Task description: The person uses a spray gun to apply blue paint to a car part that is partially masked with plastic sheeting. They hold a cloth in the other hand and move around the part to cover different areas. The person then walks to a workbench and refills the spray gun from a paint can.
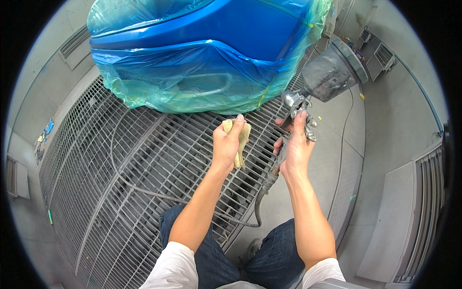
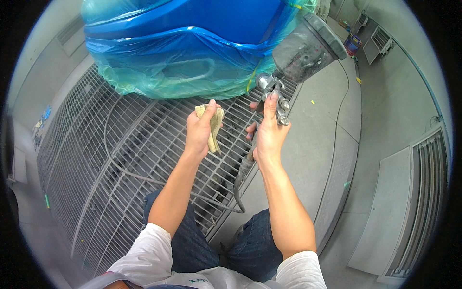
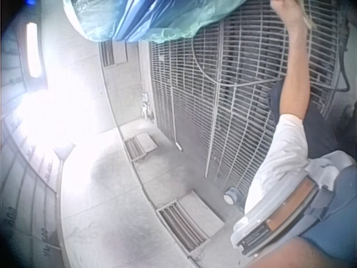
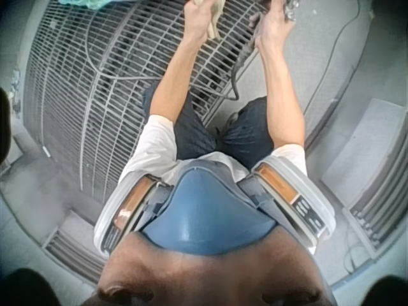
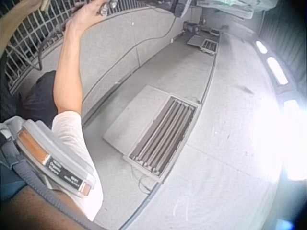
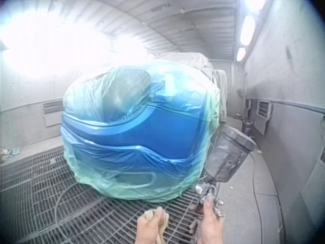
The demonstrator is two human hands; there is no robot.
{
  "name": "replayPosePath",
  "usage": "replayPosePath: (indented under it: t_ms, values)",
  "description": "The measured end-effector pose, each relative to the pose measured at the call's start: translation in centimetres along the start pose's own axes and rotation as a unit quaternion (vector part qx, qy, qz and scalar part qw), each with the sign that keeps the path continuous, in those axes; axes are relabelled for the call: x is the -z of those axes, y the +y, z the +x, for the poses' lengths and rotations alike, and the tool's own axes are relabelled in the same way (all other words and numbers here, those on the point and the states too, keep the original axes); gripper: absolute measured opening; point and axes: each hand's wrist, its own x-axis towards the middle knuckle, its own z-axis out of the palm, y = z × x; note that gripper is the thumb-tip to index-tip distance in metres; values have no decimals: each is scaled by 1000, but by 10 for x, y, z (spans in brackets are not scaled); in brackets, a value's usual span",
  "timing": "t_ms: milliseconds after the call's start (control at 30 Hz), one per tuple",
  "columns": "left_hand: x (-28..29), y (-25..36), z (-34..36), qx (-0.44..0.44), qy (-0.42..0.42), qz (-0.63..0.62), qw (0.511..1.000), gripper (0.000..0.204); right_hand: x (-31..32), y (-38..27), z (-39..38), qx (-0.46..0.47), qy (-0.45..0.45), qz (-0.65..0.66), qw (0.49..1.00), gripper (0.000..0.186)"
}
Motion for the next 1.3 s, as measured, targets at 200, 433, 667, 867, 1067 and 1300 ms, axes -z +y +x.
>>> replayPosePath:
  t_ms: [200,433,667,867,1067,1300]
  values:
    - [1,2,-1,19,-8,-26,999,49,0,1,1,-1,-1,5,1000,59]
    - [7,-6,7,36,28,-10,999,53,-2,2,2,2,-1,8,1000,58]
    - [6,-5,2,9,76,-48,996,58,-2,3,3,-2,0,12,1000,58]
    - [4,-5,5,-32,120,-43,991,66,-3,4,4,1,-3,10,1000,59]
    - [7,-6,7,-7,96,-87,991,67,-4,6,4,4,-5,9,1000,58]
    - [7,-5,7,-4,72,-78,994,67,-4,6,3,0,-3,9,1000,58]
